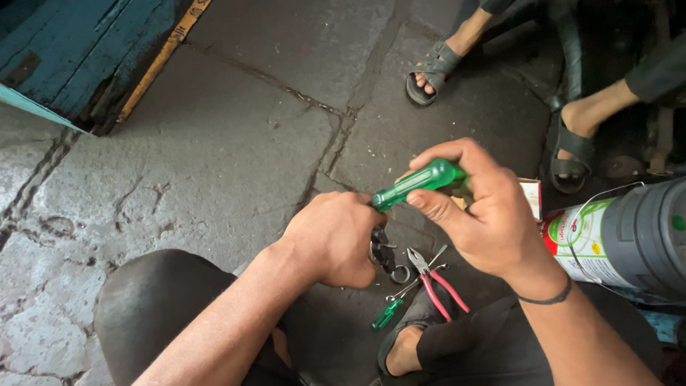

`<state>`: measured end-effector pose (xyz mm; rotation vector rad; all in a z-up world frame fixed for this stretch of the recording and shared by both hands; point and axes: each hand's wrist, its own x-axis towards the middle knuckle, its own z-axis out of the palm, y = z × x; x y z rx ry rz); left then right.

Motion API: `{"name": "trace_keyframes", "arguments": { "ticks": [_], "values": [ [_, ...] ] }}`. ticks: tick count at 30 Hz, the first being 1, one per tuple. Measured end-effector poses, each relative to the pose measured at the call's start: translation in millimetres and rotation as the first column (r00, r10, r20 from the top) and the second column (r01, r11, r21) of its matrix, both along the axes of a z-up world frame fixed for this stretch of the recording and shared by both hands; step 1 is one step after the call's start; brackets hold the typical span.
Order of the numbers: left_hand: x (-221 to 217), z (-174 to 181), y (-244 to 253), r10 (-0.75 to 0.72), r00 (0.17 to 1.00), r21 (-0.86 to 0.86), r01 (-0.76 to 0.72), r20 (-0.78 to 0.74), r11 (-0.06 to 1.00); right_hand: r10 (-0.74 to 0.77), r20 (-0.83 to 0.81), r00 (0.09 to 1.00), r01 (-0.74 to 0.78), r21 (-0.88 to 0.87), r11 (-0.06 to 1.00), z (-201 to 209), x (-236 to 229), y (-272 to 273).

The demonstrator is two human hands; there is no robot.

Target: The person disassembles a small electric motor and its housing using a screwdriver, removing screws one by one and separating the internal components.

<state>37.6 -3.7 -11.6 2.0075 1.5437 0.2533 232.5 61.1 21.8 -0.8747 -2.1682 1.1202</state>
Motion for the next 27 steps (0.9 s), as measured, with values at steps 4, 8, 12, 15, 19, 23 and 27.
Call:
{"name": "trace_keyframes", "arguments": {
  "ticks": [4,8,12,15,19,23,27],
  "values": [
    [-1,0,0,0.004,1.000,0.025,-0.004,-0.002,1.000,0.017,-0.031,0.999,-0.018,-0.042,0.999,-1,-3,-2],
    [-1,-3,2,0.032,0.999,0.020,-0.032,0.009,0.999,-0.001,-0.116,0.993,-0.001,-0.020,1.000,-4,-3,-5],
    [-6,-13,3,0.025,0.988,0.278,-0.067,0.152,0.958,-0.061,-0.292,0.955,0.069,0.020,0.997,-1,5,-1],
    [-15,-15,1,0.026,0.985,0.353,-0.086,0.171,0.932,-0.189,-0.344,0.920,0.202,0.001,0.979,3,15,15],
    [-27,-9,2,0.074,0.989,0.421,-0.121,0.127,0.899,-0.256,-0.313,0.915,0.270,0.002,0.963,-22,19,36],
    [-35,2,3,0.175,0.975,0.423,-0.217,0.136,0.880,-0.343,0.139,0.929,0.277,0.352,0.894,-73,12,45],
    [-39,7,3,0.213,0.962,0.464,-0.269,0.170,0.844,-0.360,0.381,0.852,0.273,0.265,0.925,-152,-1,32]
  ]
}}
